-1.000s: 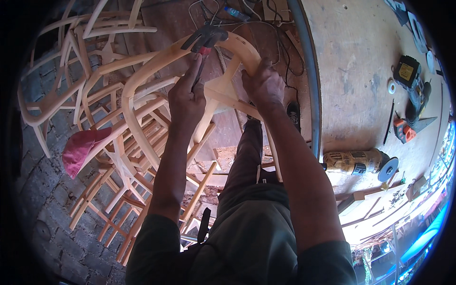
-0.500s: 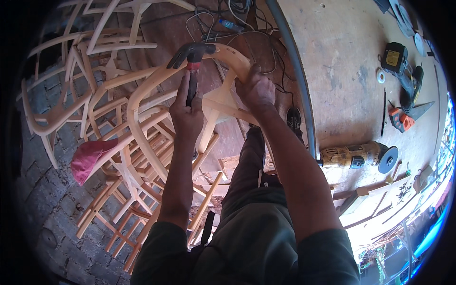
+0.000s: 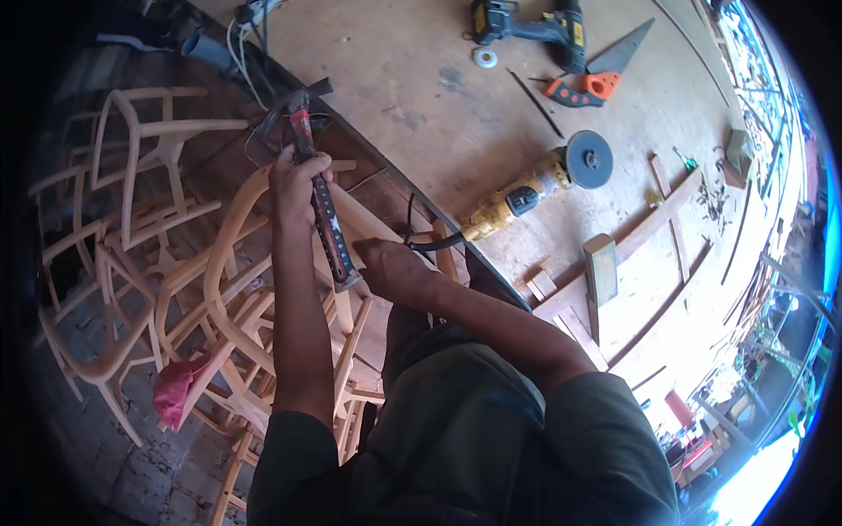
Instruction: Assembling wooden chair frames using glue, a hammer, and an angle grinder for finishing.
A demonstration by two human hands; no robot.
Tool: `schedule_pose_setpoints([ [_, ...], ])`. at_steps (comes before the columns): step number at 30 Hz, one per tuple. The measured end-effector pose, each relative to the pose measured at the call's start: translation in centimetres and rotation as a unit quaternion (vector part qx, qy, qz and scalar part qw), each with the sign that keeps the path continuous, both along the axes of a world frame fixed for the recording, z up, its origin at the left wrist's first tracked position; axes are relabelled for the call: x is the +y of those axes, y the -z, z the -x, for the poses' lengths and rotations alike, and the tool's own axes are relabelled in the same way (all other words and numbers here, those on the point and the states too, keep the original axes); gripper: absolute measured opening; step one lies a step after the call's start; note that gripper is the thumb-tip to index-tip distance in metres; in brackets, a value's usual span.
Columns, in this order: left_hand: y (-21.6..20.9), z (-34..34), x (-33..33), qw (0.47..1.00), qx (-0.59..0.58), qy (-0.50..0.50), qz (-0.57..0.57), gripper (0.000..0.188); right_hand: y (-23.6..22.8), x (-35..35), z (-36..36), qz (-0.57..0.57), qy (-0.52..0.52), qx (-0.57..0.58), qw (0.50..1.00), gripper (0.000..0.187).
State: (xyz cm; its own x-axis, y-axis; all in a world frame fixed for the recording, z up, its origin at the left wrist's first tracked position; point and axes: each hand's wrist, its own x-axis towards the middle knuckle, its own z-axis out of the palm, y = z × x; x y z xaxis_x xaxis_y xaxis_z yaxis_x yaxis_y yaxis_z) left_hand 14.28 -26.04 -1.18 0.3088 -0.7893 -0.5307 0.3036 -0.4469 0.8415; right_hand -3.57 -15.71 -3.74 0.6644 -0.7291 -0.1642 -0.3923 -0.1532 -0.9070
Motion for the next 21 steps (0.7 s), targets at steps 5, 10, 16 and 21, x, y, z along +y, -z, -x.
schedule_pose_setpoints([
  [5,4.4,4.4,-8.4,0.997,0.022,0.066,0.023,0.010,-5.3,2.6,9.0,-0.115,-0.039,0.034,0.992,0.035],
  [10,2.7,12.2,-8.9,0.791,-0.576,0.170,0.114,0.047,-6.0,4.1,15.8,-0.237,0.102,0.116,0.959,0.029],
  [16,0.1,22.8,1.4,0.773,-0.370,0.497,0.132,0.081,-5.3,5.6,17.6,-0.345,0.190,0.088,0.915,0.035],
  [21,3.2,24.9,2.7,0.716,-0.473,0.489,0.159,0.061,-2.6,6.1,18.0,-0.370,0.204,0.056,0.905,0.048],
])
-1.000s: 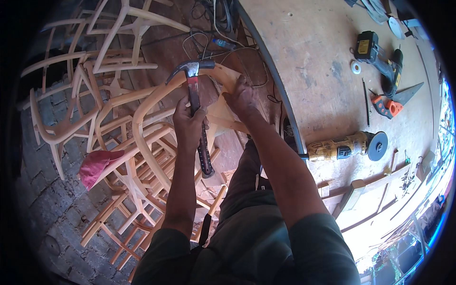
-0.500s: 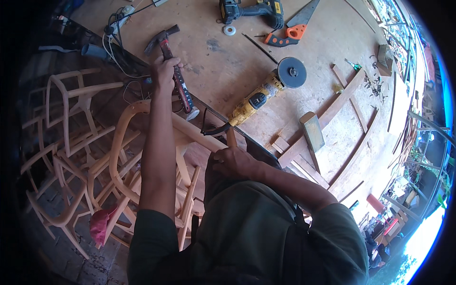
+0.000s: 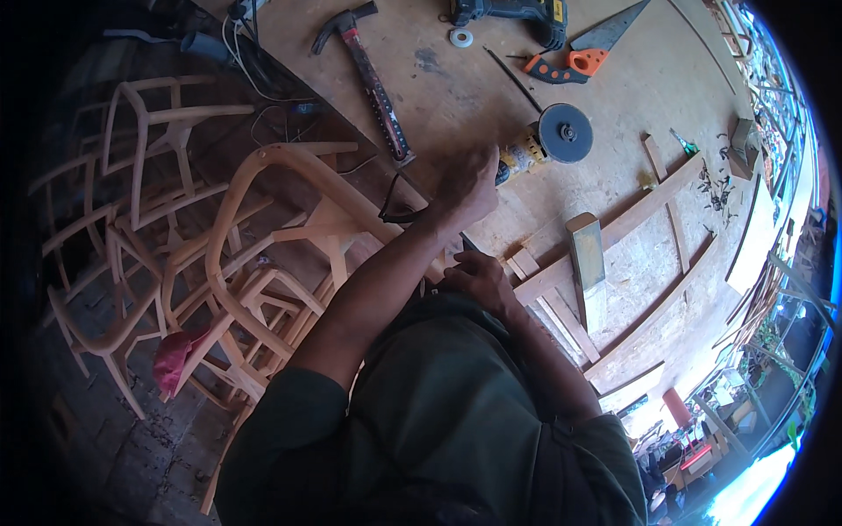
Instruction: Assembling wooden chair frames using glue, a hammer, and an angle grinder for finishing.
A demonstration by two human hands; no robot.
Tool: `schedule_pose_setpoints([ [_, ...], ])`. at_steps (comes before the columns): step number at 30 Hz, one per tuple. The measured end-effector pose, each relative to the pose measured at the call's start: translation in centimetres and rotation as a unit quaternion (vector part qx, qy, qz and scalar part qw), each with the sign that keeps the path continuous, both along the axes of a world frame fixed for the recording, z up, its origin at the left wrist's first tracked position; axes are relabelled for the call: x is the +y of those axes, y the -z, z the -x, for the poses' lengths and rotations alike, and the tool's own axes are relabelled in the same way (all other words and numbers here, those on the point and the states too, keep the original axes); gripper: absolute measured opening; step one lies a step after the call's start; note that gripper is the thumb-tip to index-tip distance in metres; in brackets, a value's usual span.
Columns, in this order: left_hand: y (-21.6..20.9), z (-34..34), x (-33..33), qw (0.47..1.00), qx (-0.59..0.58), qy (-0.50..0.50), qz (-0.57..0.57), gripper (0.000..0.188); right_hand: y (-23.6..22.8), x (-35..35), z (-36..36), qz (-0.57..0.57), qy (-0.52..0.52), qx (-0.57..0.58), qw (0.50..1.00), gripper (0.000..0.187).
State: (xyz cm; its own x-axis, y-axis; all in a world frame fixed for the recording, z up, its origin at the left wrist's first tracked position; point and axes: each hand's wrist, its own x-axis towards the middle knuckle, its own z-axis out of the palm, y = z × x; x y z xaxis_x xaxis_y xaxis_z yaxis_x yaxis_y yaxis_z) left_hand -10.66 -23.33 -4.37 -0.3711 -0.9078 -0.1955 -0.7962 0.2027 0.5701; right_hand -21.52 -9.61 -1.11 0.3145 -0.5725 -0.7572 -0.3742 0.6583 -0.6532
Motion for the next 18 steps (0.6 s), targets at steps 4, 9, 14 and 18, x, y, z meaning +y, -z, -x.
schedule_pose_setpoints([
  [4,0.1,-2.4,-0.4,0.962,0.202,-0.088,-0.161,0.047,0.8,-0.7,-0.4,-0.068,0.117,-0.081,0.987,0.063],
  [9,-4.9,-4.3,3.1,0.785,0.460,-0.187,-0.371,0.051,-0.6,-0.6,-0.7,-0.109,0.262,-0.315,0.905,0.054],
  [14,-5.1,-6.1,5.0,0.735,0.571,-0.157,-0.331,0.068,-3.4,-1.6,-2.3,-0.088,0.204,-0.298,0.928,0.046],
  [18,-7.8,-8.3,6.2,0.824,0.479,-0.216,-0.212,0.091,-6.2,-2.4,-5.1,0.061,0.153,-0.126,0.978,0.048],
])
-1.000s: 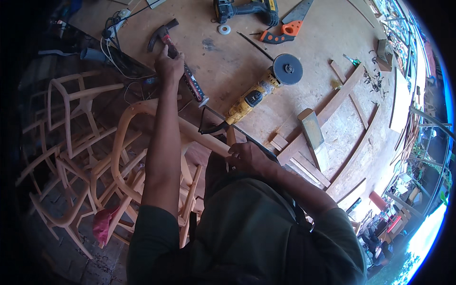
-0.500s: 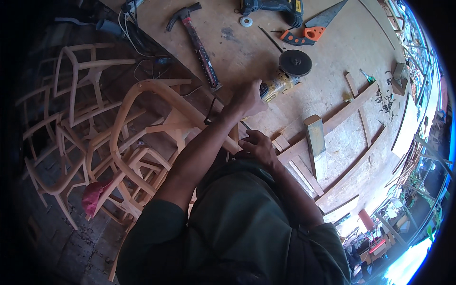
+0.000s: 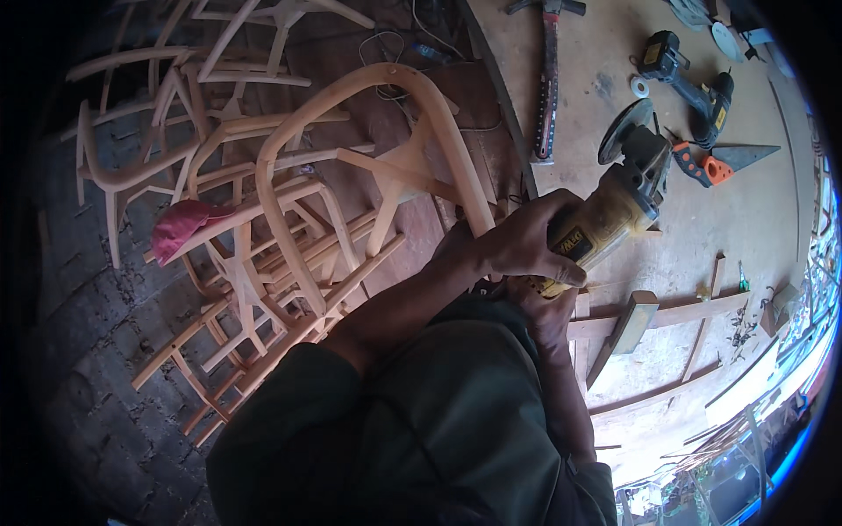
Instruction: Assembling wooden chair frames using glue, a hammer, and an angle grinder for finishing.
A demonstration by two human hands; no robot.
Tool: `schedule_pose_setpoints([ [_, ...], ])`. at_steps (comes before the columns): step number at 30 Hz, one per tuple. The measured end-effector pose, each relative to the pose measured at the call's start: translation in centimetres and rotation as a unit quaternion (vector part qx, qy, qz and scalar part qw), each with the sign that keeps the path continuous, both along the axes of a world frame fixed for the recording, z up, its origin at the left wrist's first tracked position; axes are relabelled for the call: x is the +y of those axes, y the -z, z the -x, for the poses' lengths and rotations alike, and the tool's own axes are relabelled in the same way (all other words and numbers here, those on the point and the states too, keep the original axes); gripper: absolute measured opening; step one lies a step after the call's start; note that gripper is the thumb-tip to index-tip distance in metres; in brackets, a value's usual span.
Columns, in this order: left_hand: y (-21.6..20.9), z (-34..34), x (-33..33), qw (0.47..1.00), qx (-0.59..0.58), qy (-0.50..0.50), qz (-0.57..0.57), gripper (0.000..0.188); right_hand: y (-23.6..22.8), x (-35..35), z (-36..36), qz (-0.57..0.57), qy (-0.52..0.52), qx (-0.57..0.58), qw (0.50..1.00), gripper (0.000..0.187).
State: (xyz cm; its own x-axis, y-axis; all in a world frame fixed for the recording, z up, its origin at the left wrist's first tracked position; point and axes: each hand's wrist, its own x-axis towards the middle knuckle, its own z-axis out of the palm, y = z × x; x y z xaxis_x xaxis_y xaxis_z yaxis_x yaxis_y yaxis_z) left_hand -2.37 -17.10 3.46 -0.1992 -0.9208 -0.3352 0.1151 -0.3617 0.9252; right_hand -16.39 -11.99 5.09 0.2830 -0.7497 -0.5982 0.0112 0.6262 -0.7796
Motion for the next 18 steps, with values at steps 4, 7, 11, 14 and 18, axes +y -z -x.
schedule_pose_setpoints([
  [4,-0.7,1.1,1.5,0.968,-0.165,-0.190,0.007,0.094,2.6,0.3,-0.2,0.137,-0.121,0.172,0.968,0.057],
  [7,-0.1,-1.5,3.0,0.955,-0.154,-0.242,-0.072,0.081,0.8,0.0,-4.0,0.204,-0.128,0.166,0.956,0.058],
  [11,1.1,-5.9,5.4,0.951,-0.008,-0.302,-0.061,0.068,0.4,0.2,-7.3,0.167,-0.172,0.158,0.958,0.056],
  [14,0.4,-9.3,6.8,0.948,0.122,-0.288,-0.065,0.062,0.8,-0.2,-8.7,0.078,-0.281,0.091,0.952,0.059],
  [18,0.6,-11.2,9.4,0.908,0.135,-0.394,-0.044,0.052,2.2,1.6,-11.7,0.174,-0.281,0.105,0.938,0.068],
])
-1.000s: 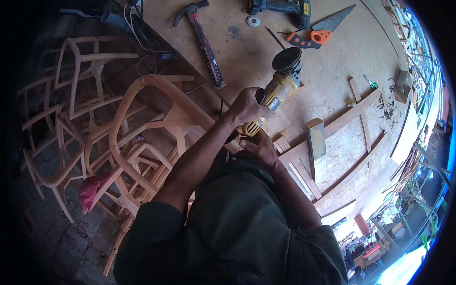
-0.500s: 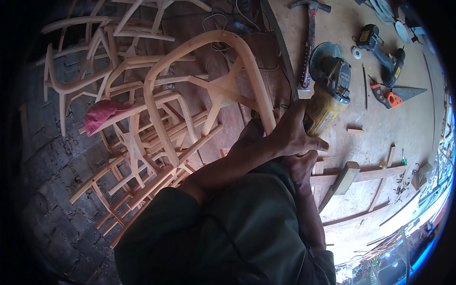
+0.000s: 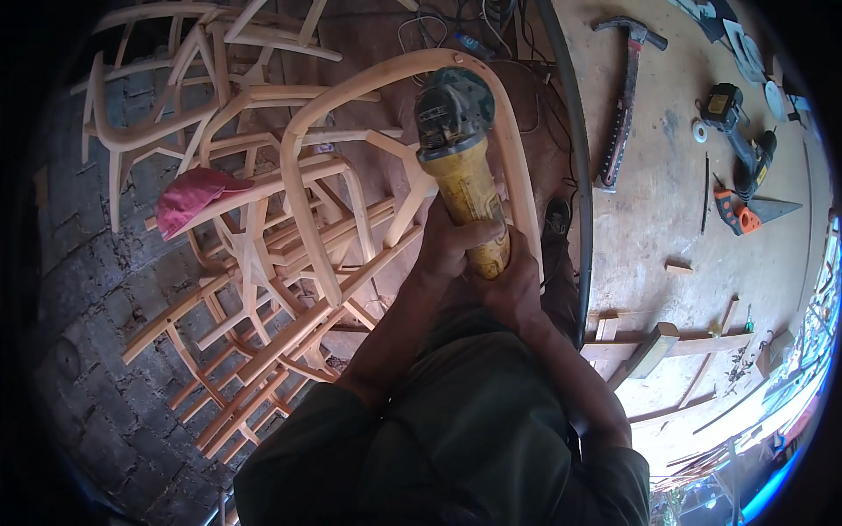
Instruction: Assembling wooden chair frames using glue, a hammer, and an angle grinder for finishing.
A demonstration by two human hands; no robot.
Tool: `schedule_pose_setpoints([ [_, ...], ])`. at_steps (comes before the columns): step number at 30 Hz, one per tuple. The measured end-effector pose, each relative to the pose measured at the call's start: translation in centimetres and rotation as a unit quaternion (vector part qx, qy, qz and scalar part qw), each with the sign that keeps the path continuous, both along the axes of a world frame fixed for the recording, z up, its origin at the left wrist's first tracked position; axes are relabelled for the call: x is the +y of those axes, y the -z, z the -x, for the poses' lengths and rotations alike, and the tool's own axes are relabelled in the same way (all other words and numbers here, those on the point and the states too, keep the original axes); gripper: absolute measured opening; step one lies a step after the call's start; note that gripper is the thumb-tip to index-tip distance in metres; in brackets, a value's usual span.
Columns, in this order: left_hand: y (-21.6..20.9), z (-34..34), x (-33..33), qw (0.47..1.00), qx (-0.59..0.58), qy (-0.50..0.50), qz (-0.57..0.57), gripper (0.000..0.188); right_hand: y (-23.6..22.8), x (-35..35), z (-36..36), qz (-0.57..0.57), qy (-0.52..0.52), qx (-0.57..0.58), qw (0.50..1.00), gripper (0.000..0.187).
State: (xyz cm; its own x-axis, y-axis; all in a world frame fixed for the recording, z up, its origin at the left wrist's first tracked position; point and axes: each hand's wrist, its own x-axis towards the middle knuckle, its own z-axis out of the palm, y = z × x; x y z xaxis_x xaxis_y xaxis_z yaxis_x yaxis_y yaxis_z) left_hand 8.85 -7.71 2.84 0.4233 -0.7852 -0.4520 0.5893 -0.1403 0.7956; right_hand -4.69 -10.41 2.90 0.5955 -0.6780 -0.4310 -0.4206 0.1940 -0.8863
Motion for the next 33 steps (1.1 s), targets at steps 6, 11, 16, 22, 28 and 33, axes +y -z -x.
schedule_pose_setpoints([
  [6,2.3,-2.7,2.7,0.995,-0.044,-0.085,0.022,0.047,2.7,1.5,-3.9,0.048,-0.031,-0.024,0.998,0.071],
  [11,3.2,-3.9,3.2,0.995,0.004,-0.104,0.006,0.043,3.8,2.4,-5.3,0.045,-0.033,-0.037,0.998,0.076],
  [16,3.9,-5.1,2.7,0.993,-0.025,-0.103,-0.052,0.044,4.2,2.0,-6.6,0.057,-0.031,-0.007,0.998,0.080],
  [22,3.8,-8.0,-0.6,0.980,-0.153,-0.071,-0.106,0.047,6.2,0.5,-9.3,0.000,-0.033,-0.035,0.999,0.079],
  [28,5.0,-11.9,-4.0,0.981,-0.166,-0.041,-0.091,0.051,7.7,-4.4,-11.8,0.061,-0.146,-0.057,0.986,0.096],
  [33,6.1,-12.4,-6.1,0.970,-0.209,0.009,-0.123,0.052,7.7,-7.5,-12.0,-0.017,-0.185,-0.051,0.981,0.097],
])
